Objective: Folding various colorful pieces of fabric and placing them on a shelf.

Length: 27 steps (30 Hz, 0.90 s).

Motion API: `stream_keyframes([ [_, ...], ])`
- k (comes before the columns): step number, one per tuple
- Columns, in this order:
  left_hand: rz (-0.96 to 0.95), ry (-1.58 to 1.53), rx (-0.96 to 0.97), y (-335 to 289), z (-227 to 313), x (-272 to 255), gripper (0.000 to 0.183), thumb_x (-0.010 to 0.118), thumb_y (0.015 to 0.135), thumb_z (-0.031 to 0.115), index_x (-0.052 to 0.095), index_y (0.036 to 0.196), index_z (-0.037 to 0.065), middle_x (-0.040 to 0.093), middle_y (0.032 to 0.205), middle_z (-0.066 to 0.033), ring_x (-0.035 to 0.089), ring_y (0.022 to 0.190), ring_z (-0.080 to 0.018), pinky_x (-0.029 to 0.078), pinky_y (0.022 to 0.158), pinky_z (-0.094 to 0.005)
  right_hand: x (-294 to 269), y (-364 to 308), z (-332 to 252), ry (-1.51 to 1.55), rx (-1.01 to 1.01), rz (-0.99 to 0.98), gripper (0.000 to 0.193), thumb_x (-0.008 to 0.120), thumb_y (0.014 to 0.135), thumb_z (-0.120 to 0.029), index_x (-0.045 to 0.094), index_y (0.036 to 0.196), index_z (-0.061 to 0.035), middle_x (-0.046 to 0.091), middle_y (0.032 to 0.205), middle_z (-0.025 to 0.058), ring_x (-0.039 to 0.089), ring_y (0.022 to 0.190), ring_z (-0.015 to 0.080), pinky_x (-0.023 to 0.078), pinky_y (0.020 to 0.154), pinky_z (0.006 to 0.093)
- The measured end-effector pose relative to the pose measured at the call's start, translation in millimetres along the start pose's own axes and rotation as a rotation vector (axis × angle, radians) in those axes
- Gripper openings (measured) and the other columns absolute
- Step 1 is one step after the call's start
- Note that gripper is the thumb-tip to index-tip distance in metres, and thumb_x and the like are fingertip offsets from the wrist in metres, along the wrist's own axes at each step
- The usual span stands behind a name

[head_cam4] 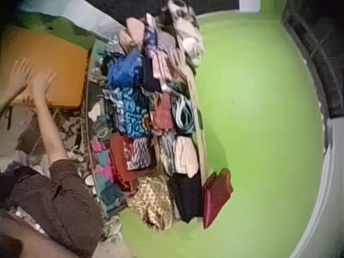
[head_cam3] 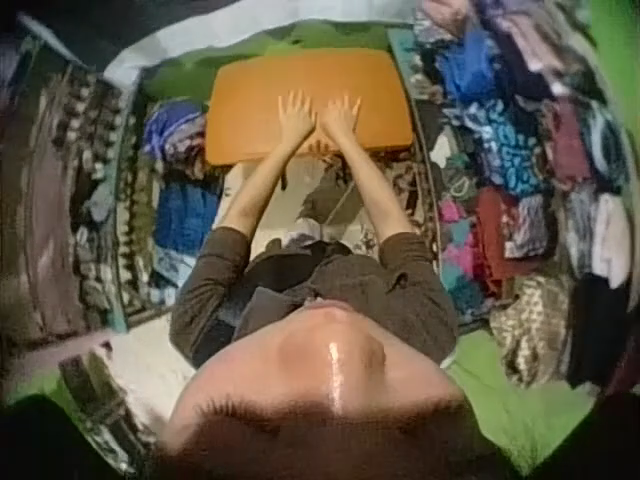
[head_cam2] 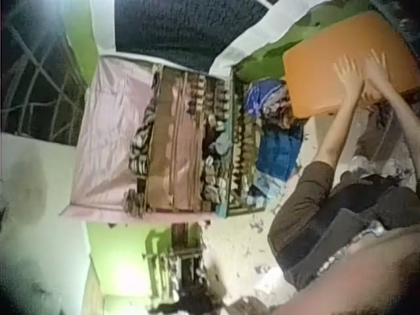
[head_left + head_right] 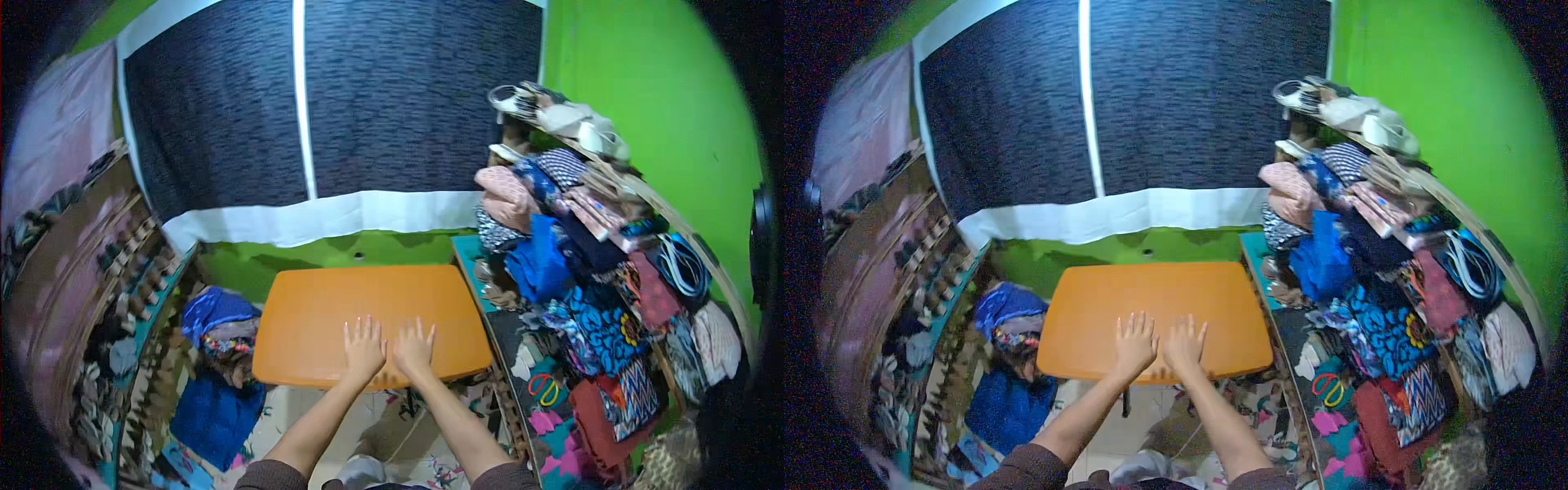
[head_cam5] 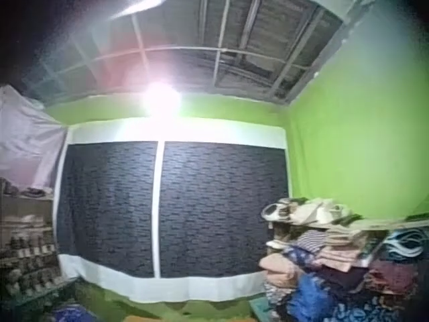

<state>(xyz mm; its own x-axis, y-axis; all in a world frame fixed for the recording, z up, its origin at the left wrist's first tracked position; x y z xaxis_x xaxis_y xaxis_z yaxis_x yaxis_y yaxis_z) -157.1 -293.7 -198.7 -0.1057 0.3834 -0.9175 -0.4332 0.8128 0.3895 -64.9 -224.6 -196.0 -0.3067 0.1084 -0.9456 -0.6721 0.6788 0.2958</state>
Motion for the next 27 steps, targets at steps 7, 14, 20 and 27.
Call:
stream_keyframes([
  [7,-0.013,0.091,-0.370,-98,-114,-9,0.049,0.037,0.088,0.037,0.046,0.128,0.011,0.038,0.138,-0.0105,0.031,0.128,-0.0291,0.010,0.107,-0.0510,63,-28,-141,0.227,-0.305,-0.149,0.053,0.037,0.088,-0.035,0.037,0.133,-0.0062,0.033,0.140,0.0115,0.030,0.130,0.0284,0.015,0.106,0.0517],
  [14,-0.101,0.161,-0.613,-215,-186,-16,0.048,0.042,0.085,0.035,0.048,0.125,0.010,0.040,0.134,-0.0141,0.032,0.127,-0.0306,0.015,0.104,-0.0524,106,-88,-247,0.199,-0.635,-0.224,0.053,0.041,0.086,-0.033,0.038,0.132,-0.0076,0.039,0.135,0.0133,0.033,0.127,0.0279,0.018,0.104,0.0524],
  [20,-0.177,0.127,-0.739,-285,-246,-19,0.050,0.046,0.084,0.033,0.045,0.128,0.010,0.037,0.136,-0.0160,0.035,0.125,-0.0327,0.022,0.101,-0.0540,138,-135,-312,0.218,-0.748,-0.338,0.051,0.042,0.087,-0.033,0.037,0.132,-0.0099,0.037,0.136,0.0136,0.031,0.129,0.0265,0.023,0.102,0.0524],
  [27,0.006,0.240,-0.717,-284,-345,-59,0.053,0.050,0.083,0.031,0.040,0.132,0.013,0.034,0.138,-0.0139,0.036,0.125,-0.0315,0.025,0.102,-0.0503,147,-85,-391,0.239,-0.722,-0.239,0.052,0.045,0.086,-0.030,0.037,0.132,-0.0071,0.035,0.137,0.0159,0.029,0.129,0.0287,0.025,0.102,0.0499],
])
Point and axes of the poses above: each hand's wrist, its own y-axis towards the middle knuckle, its own x-axis out of the palm, z = x × y, the point moved 2 cm from there along y, towards the middle knuckle
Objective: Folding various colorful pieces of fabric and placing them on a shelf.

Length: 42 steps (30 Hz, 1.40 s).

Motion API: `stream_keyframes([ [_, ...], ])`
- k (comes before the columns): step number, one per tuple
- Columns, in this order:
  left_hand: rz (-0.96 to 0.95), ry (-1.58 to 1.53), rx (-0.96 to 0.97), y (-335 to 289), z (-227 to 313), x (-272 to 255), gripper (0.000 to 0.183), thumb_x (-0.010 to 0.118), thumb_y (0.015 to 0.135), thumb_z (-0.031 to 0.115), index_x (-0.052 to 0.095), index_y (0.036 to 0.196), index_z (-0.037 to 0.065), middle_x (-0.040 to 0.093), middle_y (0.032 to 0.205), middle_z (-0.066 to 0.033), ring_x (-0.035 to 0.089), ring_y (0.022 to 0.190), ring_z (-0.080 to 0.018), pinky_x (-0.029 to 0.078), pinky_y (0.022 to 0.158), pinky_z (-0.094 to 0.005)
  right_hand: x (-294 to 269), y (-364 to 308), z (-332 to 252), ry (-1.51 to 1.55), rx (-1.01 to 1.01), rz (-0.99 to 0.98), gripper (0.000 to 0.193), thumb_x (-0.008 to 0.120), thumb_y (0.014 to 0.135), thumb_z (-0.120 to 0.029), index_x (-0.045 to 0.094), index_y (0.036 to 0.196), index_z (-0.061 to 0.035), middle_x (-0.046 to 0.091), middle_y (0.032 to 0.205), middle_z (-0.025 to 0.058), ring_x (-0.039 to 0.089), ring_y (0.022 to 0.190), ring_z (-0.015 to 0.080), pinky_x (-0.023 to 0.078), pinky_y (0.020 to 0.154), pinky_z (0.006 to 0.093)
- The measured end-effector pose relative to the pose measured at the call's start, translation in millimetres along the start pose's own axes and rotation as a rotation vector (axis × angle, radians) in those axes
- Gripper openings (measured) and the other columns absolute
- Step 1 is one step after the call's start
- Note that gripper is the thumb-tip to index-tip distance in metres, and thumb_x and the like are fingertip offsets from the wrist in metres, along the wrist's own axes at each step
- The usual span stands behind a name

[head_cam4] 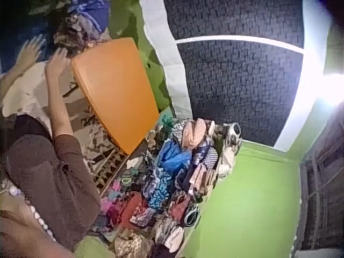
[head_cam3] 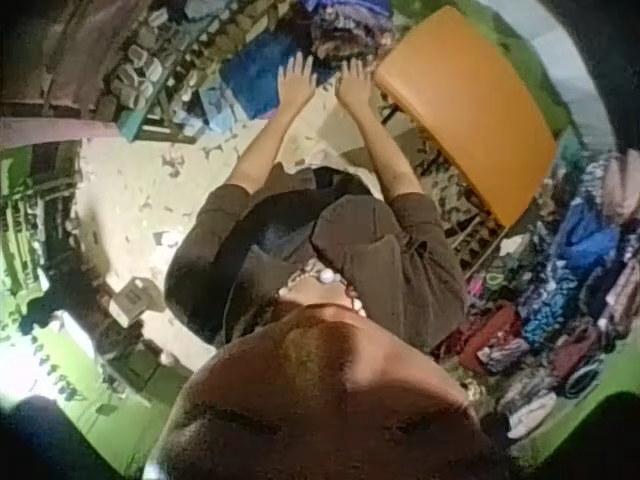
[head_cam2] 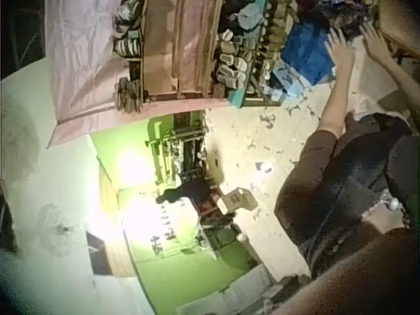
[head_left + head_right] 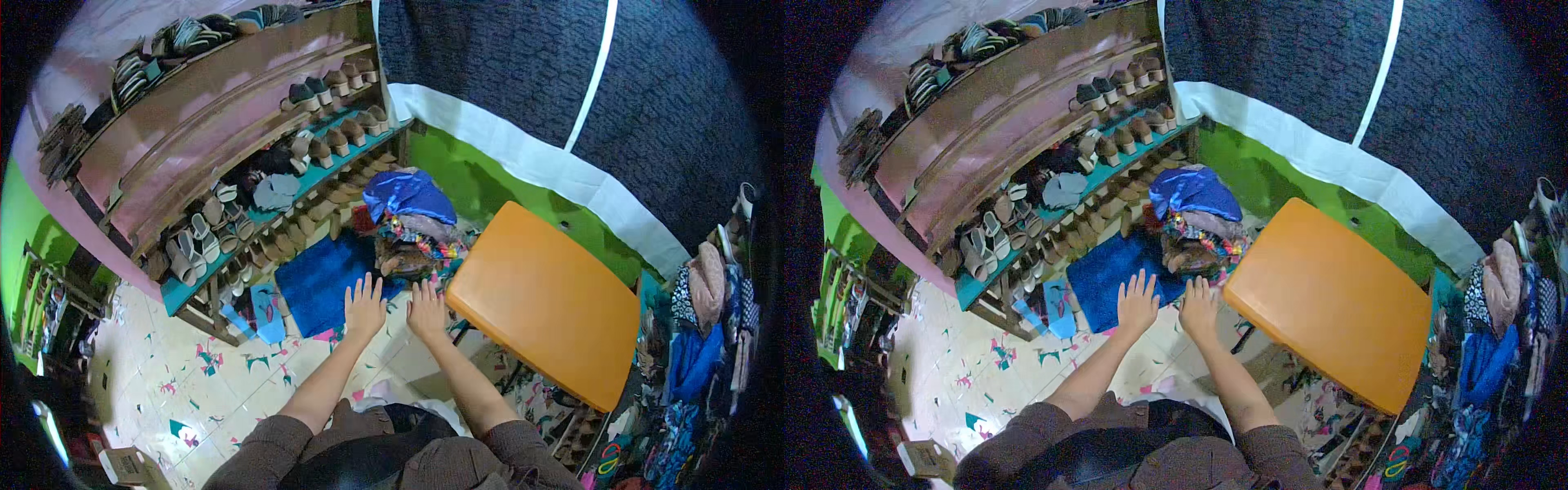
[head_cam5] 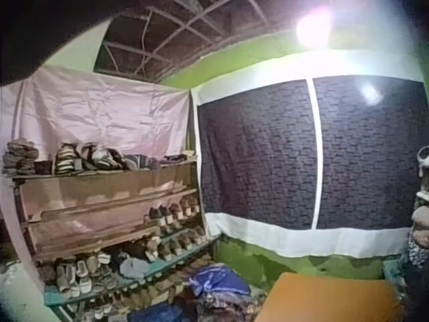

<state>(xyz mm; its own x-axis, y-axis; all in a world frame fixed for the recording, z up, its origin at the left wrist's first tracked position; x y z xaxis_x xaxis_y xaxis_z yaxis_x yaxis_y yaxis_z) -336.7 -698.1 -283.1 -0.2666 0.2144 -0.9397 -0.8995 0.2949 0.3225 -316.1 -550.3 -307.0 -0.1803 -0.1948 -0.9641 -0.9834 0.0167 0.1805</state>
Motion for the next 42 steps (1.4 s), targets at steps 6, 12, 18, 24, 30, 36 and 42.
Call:
stream_keyframes([
  [6,-0.080,-0.004,-0.029,30,-37,12,0.051,0.047,0.085,0.032,0.039,0.132,0.015,0.034,0.139,-0.0133,0.036,0.125,-0.0301,0.026,0.102,-0.0487,22,39,-52,0.167,0.002,0.007,0.048,0.046,0.086,-0.029,0.042,0.127,-0.0055,0.036,0.136,0.0166,0.031,0.128,0.0309,0.031,0.098,0.0513],
  [12,-0.231,-0.020,-0.032,68,-53,47,0.053,0.047,0.084,0.029,0.037,0.134,0.014,0.032,0.139,-0.0145,0.035,0.126,-0.0291,0.025,0.102,-0.0481,49,87,-38,0.126,0.018,-0.057,0.045,0.046,0.086,-0.031,0.045,0.123,-0.0062,0.042,0.131,0.0166,0.034,0.126,0.0316,0.033,0.097,0.0483],
  [18,-0.391,-0.046,-0.018,141,-63,89,0.048,0.048,0.083,0.024,0.043,0.128,0.011,0.032,0.140,-0.0138,0.033,0.127,-0.0282,0.024,0.104,-0.0473,87,170,1,0.100,0.087,-0.381,0.036,0.046,0.086,-0.030,0.053,0.111,-0.0058,0.053,0.117,0.0148,0.045,0.117,0.0274,0.040,0.090,0.0455],
  [24,-0.393,-0.001,0.208,219,-73,114,0.040,0.052,0.079,0.019,0.051,0.117,0.010,0.040,0.134,-0.0141,0.036,0.125,-0.0276,0.026,0.103,-0.0474,105,238,35,0.107,0.038,-0.279,0.028,0.052,0.081,-0.028,0.055,0.098,-0.0055,0.056,0.100,0.0128,0.054,0.102,0.0269,0.042,0.086,0.0426],
  [30,-0.439,-0.040,0.383,267,-61,151,0.045,0.051,0.078,0.014,0.048,0.122,0.013,0.042,0.132,-0.0125,0.039,0.124,-0.0266,0.026,0.103,-0.0468,104,279,59,0.154,0.127,-0.350,0.052,0.053,0.080,-0.027,0.041,0.126,-0.0071,0.048,0.121,0.0177,0.054,0.102,0.0324,0.042,0.088,0.0468],
  [36,-0.488,0.017,0.739,318,-66,180,0.038,0.045,0.082,0.016,0.051,0.119,0.012,0.045,0.130,-0.0071,0.034,0.126,-0.0234,0.023,0.105,-0.0430,119,278,85,0.235,0.250,-0.364,0.068,0.056,0.076,-0.021,0.026,0.136,-0.0077,0.036,0.133,0.0202,0.051,0.104,0.0382,0.041,0.090,0.0446],
  [42,-0.377,0.182,1.038,353,-68,216,0.039,0.048,0.082,0.025,0.052,0.121,0.016,0.043,0.132,-0.0060,0.031,0.127,-0.0244,0.019,0.107,-0.0437,130,285,82,0.240,0.384,-0.377,0.063,0.056,0.077,-0.022,0.030,0.133,-0.0073,0.033,0.134,0.0207,0.046,0.112,0.0373,0.038,0.092,0.0461],
])
Point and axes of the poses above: each hand's wrist, its own y-axis towards the middle knuckle, its own x-axis out of the palm, z = x × y, the point moved 2 cm from there along y, towards the middle knuckle
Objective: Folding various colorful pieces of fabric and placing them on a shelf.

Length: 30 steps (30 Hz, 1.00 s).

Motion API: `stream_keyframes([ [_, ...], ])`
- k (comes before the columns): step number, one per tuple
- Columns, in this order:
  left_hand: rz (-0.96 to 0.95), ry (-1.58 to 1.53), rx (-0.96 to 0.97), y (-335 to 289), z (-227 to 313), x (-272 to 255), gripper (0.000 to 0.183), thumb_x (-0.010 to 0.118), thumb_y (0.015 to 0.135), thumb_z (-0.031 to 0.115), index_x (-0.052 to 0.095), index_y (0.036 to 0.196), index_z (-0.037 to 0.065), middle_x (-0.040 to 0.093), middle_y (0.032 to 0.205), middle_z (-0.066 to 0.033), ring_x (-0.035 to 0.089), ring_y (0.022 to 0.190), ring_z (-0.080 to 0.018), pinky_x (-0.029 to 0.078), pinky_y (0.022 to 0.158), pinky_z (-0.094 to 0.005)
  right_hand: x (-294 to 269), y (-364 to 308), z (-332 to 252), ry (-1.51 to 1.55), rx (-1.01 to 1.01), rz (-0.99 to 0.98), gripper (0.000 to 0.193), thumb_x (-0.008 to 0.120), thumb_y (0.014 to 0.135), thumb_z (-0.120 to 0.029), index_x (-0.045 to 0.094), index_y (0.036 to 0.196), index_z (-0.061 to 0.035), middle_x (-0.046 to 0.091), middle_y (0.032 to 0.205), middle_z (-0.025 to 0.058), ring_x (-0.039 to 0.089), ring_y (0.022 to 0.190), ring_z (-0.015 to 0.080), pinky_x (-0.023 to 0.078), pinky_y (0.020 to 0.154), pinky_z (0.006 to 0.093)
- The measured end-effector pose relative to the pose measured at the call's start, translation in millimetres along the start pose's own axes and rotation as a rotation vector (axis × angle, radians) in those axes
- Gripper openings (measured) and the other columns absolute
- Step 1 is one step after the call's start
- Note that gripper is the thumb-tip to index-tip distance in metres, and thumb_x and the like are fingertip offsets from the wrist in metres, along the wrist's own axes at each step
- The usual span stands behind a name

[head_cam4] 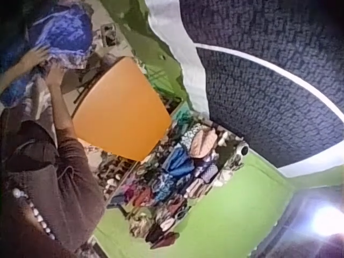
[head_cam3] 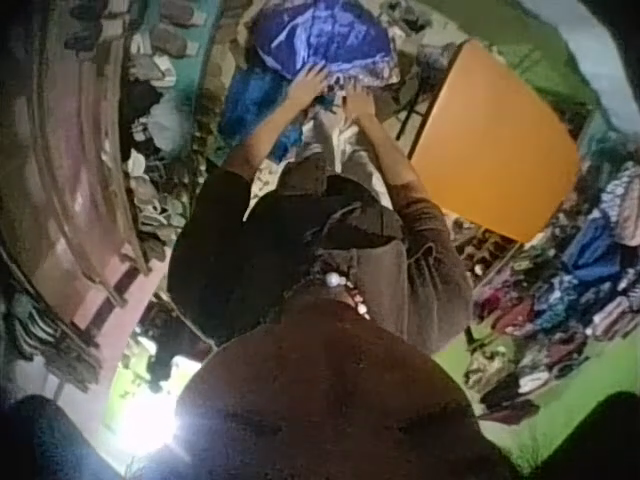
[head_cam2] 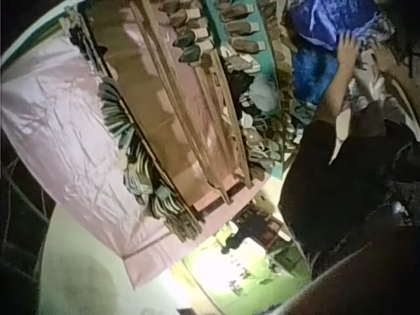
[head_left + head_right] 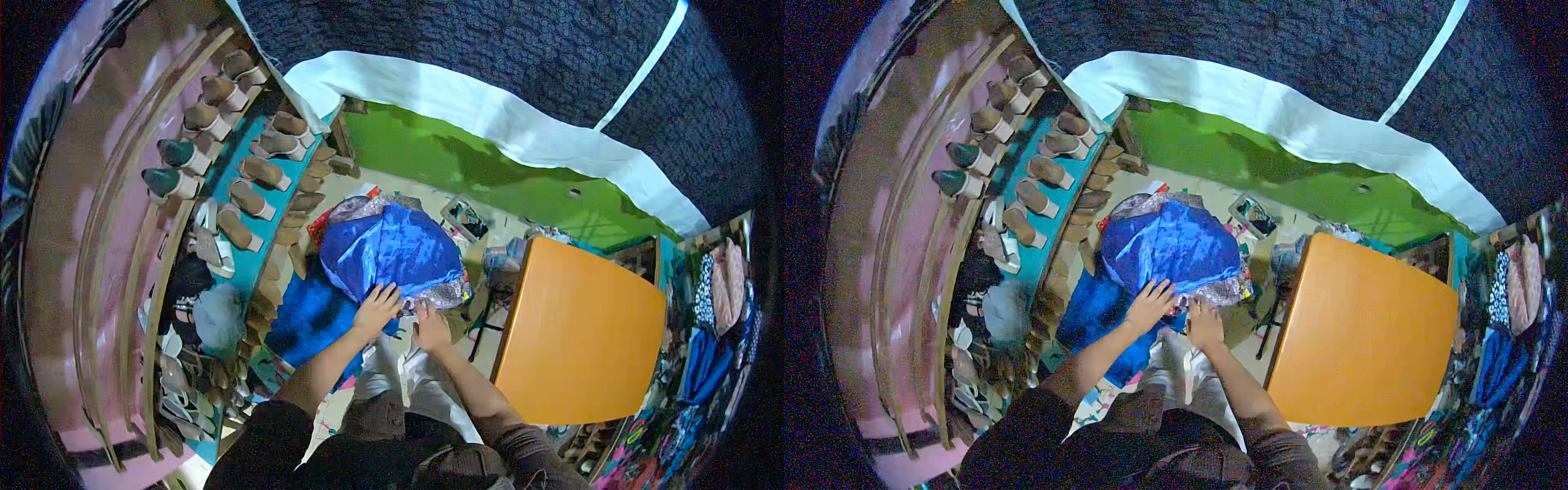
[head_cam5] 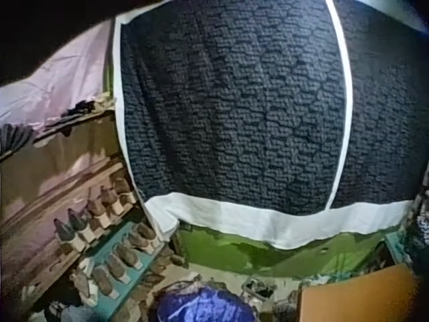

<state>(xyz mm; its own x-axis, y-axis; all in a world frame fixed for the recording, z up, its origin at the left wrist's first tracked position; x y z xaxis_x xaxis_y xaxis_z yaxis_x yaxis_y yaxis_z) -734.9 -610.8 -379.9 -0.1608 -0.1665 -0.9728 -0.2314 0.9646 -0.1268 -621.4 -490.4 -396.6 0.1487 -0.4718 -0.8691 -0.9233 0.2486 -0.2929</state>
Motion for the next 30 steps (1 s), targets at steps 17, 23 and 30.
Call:
stream_keyframes([
  [17,0.432,-0.380,-0.138,6,-90,-56,0.020,0.052,0.073,0.012,0.064,0.088,0.012,0.058,0.089,-0.0026,0.052,0.099,-0.0213,0.030,0.098,-0.0482,-21,61,-52,0.131,0.100,0.386,0.056,0.063,0.072,-0.020,0.044,0.125,-0.0137,0.044,0.127,0.0139,0.039,0.120,0.0320,0.029,0.098,0.0525],
  [23,0.494,-0.469,-0.173,2,-110,-91,0.033,0.063,0.064,0.008,0.062,0.096,0.014,0.056,0.095,-0.0022,0.049,0.103,-0.0206,0.028,0.099,-0.0460,-60,74,-45,0.221,0.058,0.606,0.038,0.055,0.066,0.000,0.057,0.103,-0.0066,0.060,0.097,0.0142,0.055,0.094,0.0320,0.038,0.089,0.0445],
  [30,0.487,-0.577,-0.057,-4,-113,-100,0.041,0.067,0.064,0.010,0.061,0.104,0.013,0.056,0.105,-0.0036,0.048,0.106,-0.0235,0.033,0.095,-0.0398,-106,60,-51,0.395,-0.040,0.684,0.040,0.054,0.064,0.004,0.058,0.103,-0.0053,0.061,0.098,0.0144,0.056,0.095,0.0314,0.039,0.089,0.0414],
])
Point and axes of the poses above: each hand's wrist, its own y-axis towards the middle knuckle, its own x-axis out of the palm, z = x × y, the point moved 2 cm from there along y, towards the middle knuckle
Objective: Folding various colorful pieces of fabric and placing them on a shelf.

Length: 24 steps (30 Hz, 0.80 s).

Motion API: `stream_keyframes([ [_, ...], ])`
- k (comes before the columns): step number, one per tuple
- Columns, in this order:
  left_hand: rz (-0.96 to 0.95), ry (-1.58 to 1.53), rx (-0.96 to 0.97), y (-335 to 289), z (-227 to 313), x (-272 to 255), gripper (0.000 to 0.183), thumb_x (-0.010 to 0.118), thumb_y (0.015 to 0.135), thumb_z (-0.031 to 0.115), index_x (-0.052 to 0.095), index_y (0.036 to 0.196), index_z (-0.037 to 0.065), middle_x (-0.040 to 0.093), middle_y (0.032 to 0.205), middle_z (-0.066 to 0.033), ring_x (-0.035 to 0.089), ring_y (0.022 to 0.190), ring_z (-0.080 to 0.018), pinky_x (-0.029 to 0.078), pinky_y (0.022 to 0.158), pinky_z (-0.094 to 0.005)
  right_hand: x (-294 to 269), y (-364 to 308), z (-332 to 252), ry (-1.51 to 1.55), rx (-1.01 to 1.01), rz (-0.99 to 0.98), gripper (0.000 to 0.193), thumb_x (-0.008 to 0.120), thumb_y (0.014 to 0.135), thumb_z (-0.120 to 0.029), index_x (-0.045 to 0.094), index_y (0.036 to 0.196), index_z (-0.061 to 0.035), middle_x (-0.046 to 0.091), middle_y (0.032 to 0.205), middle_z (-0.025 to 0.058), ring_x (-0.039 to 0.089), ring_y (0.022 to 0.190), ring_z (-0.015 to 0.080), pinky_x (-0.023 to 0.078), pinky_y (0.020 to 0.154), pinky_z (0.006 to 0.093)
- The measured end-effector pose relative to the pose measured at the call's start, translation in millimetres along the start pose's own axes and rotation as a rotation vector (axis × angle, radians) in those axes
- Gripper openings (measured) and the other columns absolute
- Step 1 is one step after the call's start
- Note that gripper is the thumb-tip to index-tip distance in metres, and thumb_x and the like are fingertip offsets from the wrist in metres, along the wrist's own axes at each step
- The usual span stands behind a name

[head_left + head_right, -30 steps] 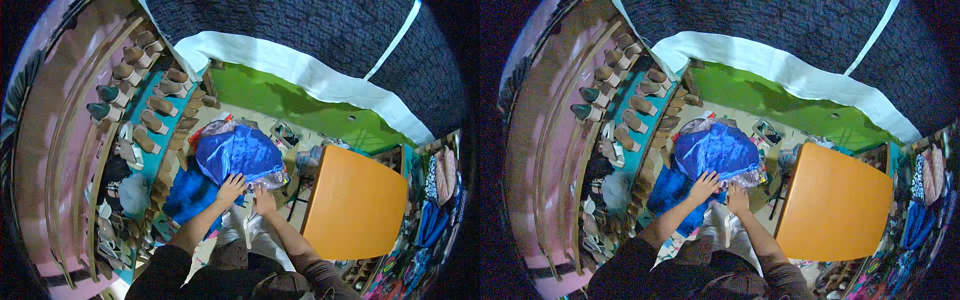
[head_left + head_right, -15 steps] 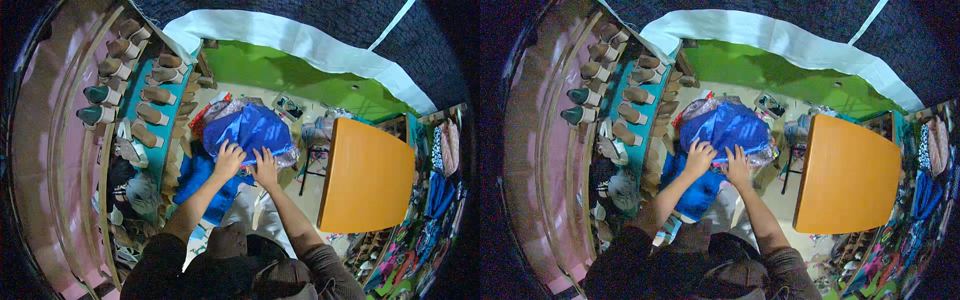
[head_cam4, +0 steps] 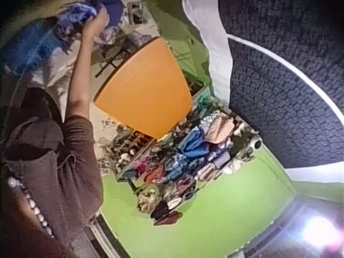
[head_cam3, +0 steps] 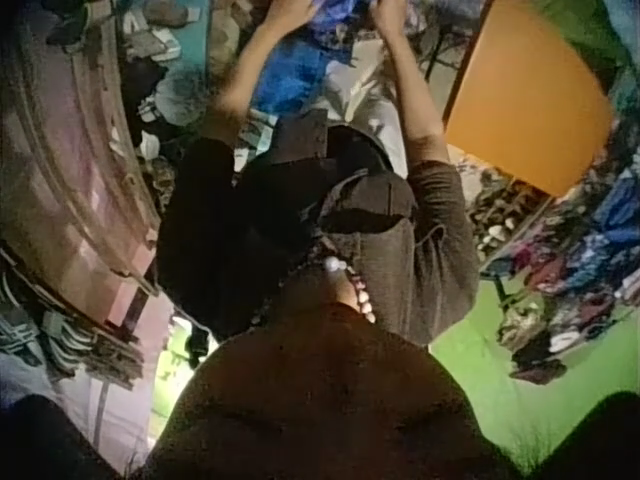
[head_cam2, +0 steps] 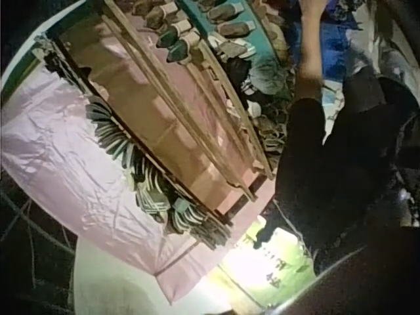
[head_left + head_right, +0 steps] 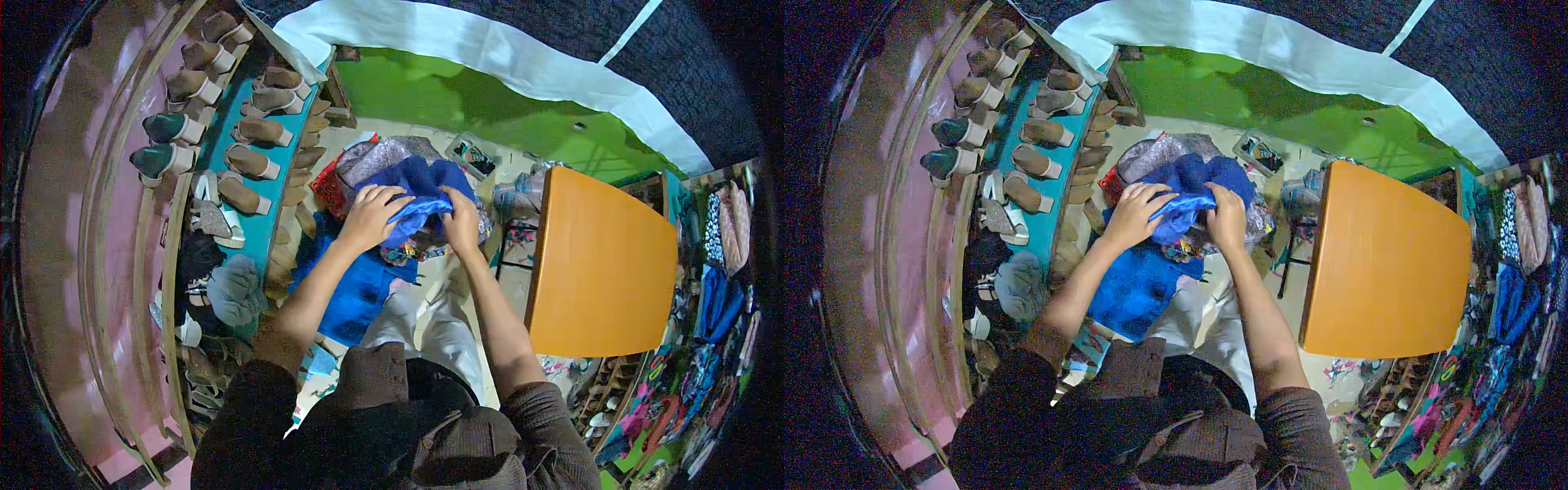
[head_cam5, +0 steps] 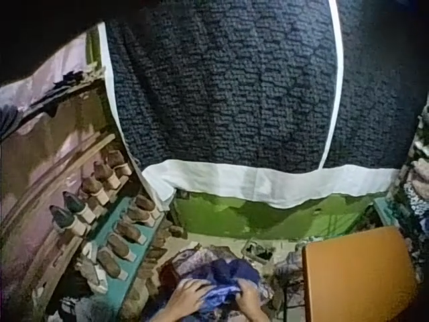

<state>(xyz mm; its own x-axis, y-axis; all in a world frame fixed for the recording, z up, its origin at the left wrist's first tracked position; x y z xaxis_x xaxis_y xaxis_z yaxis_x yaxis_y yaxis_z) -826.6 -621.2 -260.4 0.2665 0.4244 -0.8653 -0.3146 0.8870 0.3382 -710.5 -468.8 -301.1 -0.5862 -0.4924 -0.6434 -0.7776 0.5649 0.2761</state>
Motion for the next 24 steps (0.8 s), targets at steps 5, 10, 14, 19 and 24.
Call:
stream_keyframes([
  [5,0.007,-0.017,-0.035,10,26,-6,0.034,0.066,0.066,0.011,0.061,0.100,0.012,0.058,0.100,-0.0036,0.051,0.101,-0.0221,0.034,0.094,-0.0386,-39,1,-5,0.045,-0.008,0.053,0.038,0.053,0.066,0.002,0.059,0.102,-0.0060,0.061,0.097,0.0152,0.055,0.091,0.0342,0.041,0.084,0.0406],
  [10,0.111,0.025,-0.098,17,68,-1,0.030,0.066,0.064,0.009,0.061,0.093,0.012,0.059,0.095,-0.0032,0.053,0.096,-0.0224,0.036,0.090,-0.0366,-79,-3,6,0.049,-0.104,0.094,0.036,0.053,0.068,0.000,0.059,0.103,-0.0064,0.062,0.097,0.0152,0.055,0.094,0.0339,0.041,0.085,0.0405],
  [14,0.170,0.006,-0.182,8,118,24,0.029,0.066,0.064,0.009,0.061,0.092,0.012,0.059,0.094,-0.0033,0.053,0.095,-0.0230,0.036,0.089,-0.0365,-116,-22,24,-0.043,-0.160,0.080,0.036,0.051,0.069,-0.001,0.058,0.104,-0.0067,0.061,0.100,0.0155,0.055,0.095,0.0333,0.041,0.085,0.0410],
  [19,0.235,-0.018,-0.339,-22,200,92,0.024,0.063,0.070,0.014,0.061,0.093,0.007,0.060,0.095,-0.0060,0.054,0.095,-0.0246,0.036,0.089,-0.0376,-153,-73,63,0.095,-0.075,-0.106,0.039,0.045,0.068,0.004,0.058,0.104,-0.0052,0.059,0.104,0.0165,0.054,0.098,0.0348,0.042,0.085,0.0392],
  [24,0.232,0.008,-0.367,-55,273,130,0.022,0.064,0.070,0.014,0.061,0.090,0.005,0.060,0.092,-0.0065,0.055,0.092,-0.0239,0.036,0.088,-0.0370,-177,-137,92,0.245,0.017,-0.147,0.039,0.042,0.069,0.005,0.058,0.104,-0.0030,0.060,0.103,0.0169,0.056,0.099,0.0346,0.042,0.088,0.0375],
])
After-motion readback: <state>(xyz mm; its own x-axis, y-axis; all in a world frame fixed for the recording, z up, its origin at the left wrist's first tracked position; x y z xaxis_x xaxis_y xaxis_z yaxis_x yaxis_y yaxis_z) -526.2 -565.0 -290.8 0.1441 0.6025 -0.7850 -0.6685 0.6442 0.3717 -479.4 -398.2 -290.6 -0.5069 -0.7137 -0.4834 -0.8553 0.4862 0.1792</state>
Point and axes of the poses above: each hand's wrist, its own y-axis towards the middle knuckle, its own x-axis out of the palm, z = x × y, the point moved 2 cm from there along y, towards the middle knuckle
